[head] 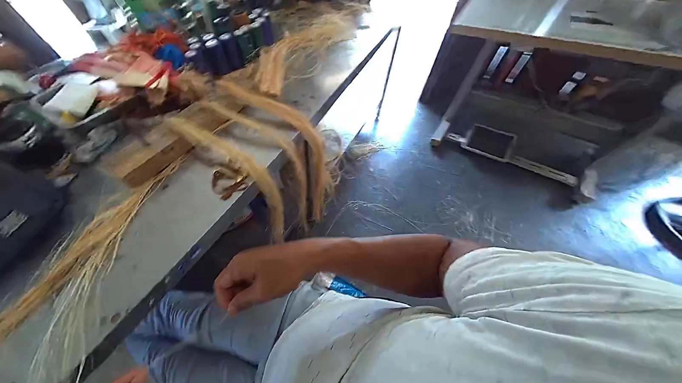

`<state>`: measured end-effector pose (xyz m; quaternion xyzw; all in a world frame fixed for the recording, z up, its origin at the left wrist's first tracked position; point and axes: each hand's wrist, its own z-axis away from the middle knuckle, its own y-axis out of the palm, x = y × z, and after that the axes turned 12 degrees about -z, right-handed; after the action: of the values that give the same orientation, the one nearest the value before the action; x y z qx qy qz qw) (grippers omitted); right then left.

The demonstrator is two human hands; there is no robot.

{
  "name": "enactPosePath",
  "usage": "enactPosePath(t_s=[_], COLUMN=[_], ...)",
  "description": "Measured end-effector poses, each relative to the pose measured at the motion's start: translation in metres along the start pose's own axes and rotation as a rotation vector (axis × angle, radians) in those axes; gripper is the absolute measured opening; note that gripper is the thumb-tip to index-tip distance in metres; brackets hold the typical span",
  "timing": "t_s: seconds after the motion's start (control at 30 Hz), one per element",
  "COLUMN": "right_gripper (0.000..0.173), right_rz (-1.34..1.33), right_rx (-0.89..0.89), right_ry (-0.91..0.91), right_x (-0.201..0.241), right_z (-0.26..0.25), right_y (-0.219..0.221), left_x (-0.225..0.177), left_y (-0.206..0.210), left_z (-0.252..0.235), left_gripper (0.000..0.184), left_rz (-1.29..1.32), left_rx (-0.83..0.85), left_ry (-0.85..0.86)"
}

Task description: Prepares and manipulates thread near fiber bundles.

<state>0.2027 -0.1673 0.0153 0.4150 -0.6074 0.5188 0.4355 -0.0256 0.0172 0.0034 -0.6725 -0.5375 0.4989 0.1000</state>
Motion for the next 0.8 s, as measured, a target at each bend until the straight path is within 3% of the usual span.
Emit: enactPosePath(t_s=[0.13,0.27,0.4,0.57,0.8], right_gripper=[0.038,0.048,0.038,0.009,0.007], right_rz=[0.026,-0.146,-0.292,-0.286,-0.184], right_rx=[0.045,0.034,0.044,-0.039,-0.105], right_ry=[-0.024,-0.107,-0.114,-0.059,-0.049], right_x=[0.002,0.005,0.006,0.002,0.000], right_z=[-0.004,-0.023,-0.035,-0.038,-0.038], right_y=[-0.002,0.012,0.035,0.047,0.049], left_x=[-0.001,-0.007,-0.009,-0.006,0.000], left_y=[0.001,0.004,0.005,0.005,0.003], left_z=[0.007,0.006,0.002,0.006,0.008], left_gripper=[0.033,0.021,0.016,0.015,0.014], left_rz=[-0.282,-0.231,-0.158,-0.145,-0.107], left_rx=[-0.078,-0.024,-0.018,-0.011,-0.004], left_ry=[0.037,0.034,0.055,0.037,0.007])
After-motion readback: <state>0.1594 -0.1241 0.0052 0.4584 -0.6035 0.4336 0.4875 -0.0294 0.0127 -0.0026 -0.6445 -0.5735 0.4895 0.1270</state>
